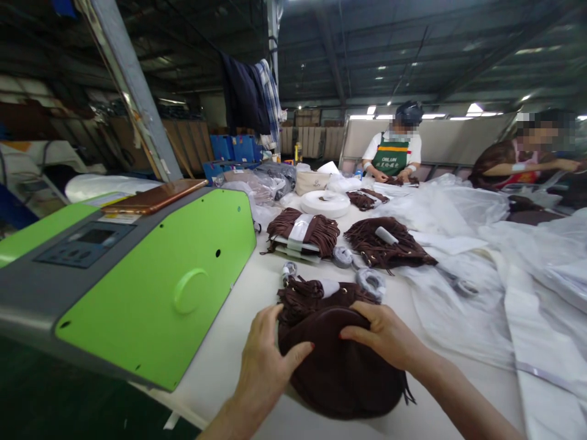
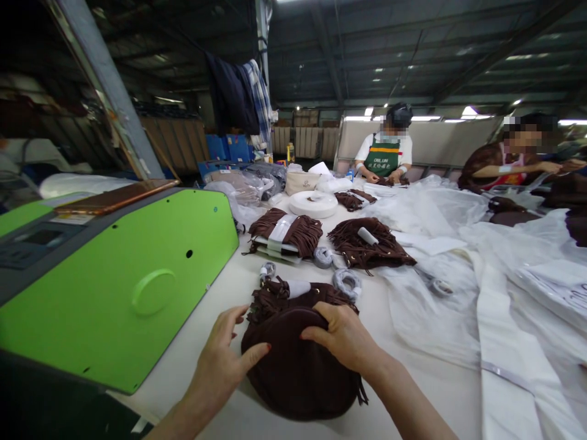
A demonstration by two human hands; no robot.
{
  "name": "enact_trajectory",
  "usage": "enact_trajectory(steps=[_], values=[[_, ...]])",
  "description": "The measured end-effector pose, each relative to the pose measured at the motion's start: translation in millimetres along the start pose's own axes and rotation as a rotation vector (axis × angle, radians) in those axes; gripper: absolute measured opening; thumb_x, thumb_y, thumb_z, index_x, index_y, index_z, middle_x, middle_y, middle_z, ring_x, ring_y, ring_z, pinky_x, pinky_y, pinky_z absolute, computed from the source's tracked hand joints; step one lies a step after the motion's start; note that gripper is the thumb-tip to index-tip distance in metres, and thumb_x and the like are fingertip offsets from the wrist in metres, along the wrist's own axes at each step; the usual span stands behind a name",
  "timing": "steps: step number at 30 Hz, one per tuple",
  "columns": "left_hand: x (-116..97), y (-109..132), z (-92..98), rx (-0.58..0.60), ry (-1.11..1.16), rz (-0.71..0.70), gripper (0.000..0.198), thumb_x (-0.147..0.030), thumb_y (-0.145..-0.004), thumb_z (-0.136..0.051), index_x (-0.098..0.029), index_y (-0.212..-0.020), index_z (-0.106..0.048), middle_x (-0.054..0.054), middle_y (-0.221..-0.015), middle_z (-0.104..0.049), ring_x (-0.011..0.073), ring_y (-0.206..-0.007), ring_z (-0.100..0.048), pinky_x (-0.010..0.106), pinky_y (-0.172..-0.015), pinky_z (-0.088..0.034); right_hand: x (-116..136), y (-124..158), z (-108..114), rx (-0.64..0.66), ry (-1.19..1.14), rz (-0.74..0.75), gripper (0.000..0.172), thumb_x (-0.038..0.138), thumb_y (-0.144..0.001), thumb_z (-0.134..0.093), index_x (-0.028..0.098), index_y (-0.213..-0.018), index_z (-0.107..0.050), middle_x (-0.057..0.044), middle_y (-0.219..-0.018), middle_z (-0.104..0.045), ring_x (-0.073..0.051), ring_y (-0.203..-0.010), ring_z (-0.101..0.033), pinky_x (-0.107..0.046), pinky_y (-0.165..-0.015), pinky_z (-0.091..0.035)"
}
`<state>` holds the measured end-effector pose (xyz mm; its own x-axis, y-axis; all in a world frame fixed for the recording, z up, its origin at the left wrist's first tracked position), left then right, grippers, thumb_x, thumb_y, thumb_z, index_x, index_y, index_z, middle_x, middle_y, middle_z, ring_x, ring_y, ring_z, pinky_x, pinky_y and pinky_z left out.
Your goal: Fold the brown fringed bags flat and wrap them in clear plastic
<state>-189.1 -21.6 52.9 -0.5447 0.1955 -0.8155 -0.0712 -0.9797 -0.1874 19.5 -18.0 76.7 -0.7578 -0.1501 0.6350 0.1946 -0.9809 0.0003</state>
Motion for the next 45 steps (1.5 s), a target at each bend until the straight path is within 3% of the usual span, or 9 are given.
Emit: enact_trajectory(steps=[5,14,18,24,30,35,40,43,45], values=[[-18.5,-30.9,-21.6,0.516,-0.032,-0.112,0.009,-0.022,-0.068,-0.062,-0.017,-0.07,-0.055,-0.004,-0.066,-0.055,0.0144,-0.068,-0.053,0.023,-0.06,-0.039,-4.7,10.2,1.1,0.143,-0.015,-0.095,0.019,0.019,-0.063,-0.066,0.021,-0.079,-0.056,0.004,-0.074,-0.062,-0.015,-0.069,-0.055,-0.023,-0.057,-0.035],[-22.4,-36.8,-38.7,0.611,-0.567,-0.395,0.031,-0.024,-0.061,-0.073,-0.019,-0.081,-0.05,0.0,-0.083,-0.06,0.0192,-0.078,-0.055,0.026,-0.064,-0.038,-13.8,34.4,-5.6,0.103,0.014,-0.001,0.037,0.007,-0.063,-0.058,0.022,-0.096,-0.052,0.001,-0.093,-0.06,-0.017,-0.087,-0.055,-0.028,-0.074,-0.041],[-11.0,-25.4,-50.8,0.669,-0.624,-0.646,0.014,-0.016,-0.072,-0.062,-0.018,-0.081,-0.052,0.002,-0.083,-0.06,0.0179,-0.076,-0.055,0.027,-0.064,-0.041,-18.1,42.4,-14.1,0.073,0.21,0.159,0.031,0.003,-0.071,-0.05,0.021,-0.095,-0.051,-0.003,-0.09,-0.058,-0.018,-0.083,-0.055,-0.029,-0.07,-0.044],[2.3,-15.4,-52.1,0.559,-0.753,-0.977,0.014,-0.003,-0.071,-0.047,-0.015,-0.075,-0.053,0.006,-0.076,-0.058,0.0201,-0.069,-0.052,0.032,-0.059,-0.043,-20.7,56.0,-34.0,-0.122,0.42,0.479,0.037,-0.002,-0.079,-0.03,0.017,-0.099,-0.053,-0.008,-0.092,-0.059,-0.017,-0.078,-0.055,-0.028,-0.066,-0.047],[-27.0,-4.2,-36.9,0.338,-0.568,-1.051,0.052,-0.011,-0.069,-0.05,-0.009,-0.12,-0.043,0.015,-0.106,-0.058,0.0259,-0.091,-0.055,0.039,-0.07,-0.048,-13.0,69.7,-38.5,-0.311,0.586,0.573,0.036,0.004,-0.085,-0.029,0.016,-0.107,-0.055,-0.009,-0.091,-0.06,-0.017,-0.078,-0.054,-0.028,-0.066,-0.048],[-1.7,7.3,-42.5,0.205,-0.507,-1.329,0.036,-0.007,-0.086,-0.038,-0.007,-0.122,-0.044,0.016,-0.108,-0.062,0.0221,-0.105,-0.056,0.037,-0.084,-0.049,-15.5,80.5,-51.0,-0.396,0.671,0.615,0.04,0.01,-0.089,-0.031,0.02,-0.119,-0.054,-0.011,-0.1,-0.059,-0.02,-0.09,-0.053,-0.033,-0.075,-0.047],[37.6,-1.8,-37.6,0.236,-0.383,-1.098,0.053,-0.001,-0.079,-0.033,-0.012,-0.13,-0.037,0.012,-0.116,-0.06,0.018,-0.113,-0.052,0.037,-0.092,-0.048,-21.9,82.6,-60.8,-0.456,0.672,0.571,0.042,0.012,-0.091,-0.027,0.025,-0.118,-0.057,-0.009,-0.097,-0.059,-0.019,-0.093,-0.052,-0.032,-0.077,-0.048],[38.2,-2.2,-17.4,0.26,-0.383,-0.863,0.06,-0.002,-0.066,-0.037,-0.013,-0.125,-0.042,0.012,-0.124,-0.055,0.0198,-0.118,-0.048,0.038,-0.094,-0.048,-25.1,83.9,-62.0,-0.476,0.669,0.547,0.042,0.012,-0.09,-0.029,0.027,-0.12,-0.055,-0.009,-0.099,-0.058,-0.019,-0.095,-0.052,-0.031,-0.078,-0.047],[25.8,1.9,4.5,0.128,-0.399,-0.731,0.047,-0.004,-0.064,-0.04,-0.014,-0.109,-0.052,0.014,-0.126,-0.051,0.0226,-0.118,-0.047,0.04,-0.093,-0.048,-27.6,85.5,-62.8,-0.498,0.666,0.54,0.042,0.014,-0.09,-0.031,0.027,-0.122,-0.054,-0.008,-0.101,-0.058,-0.019,-0.098,-0.051,-0.031,-0.081,-0.046]])
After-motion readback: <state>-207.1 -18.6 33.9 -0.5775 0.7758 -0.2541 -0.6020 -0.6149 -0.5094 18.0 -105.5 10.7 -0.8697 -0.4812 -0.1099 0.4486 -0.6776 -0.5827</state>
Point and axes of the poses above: each hand's wrist, its own y-axis away from the middle knuckle, its own z-axis out of the back of the hand, x = y × z, the point moved 6 cm from there along -y, towards the middle knuckle
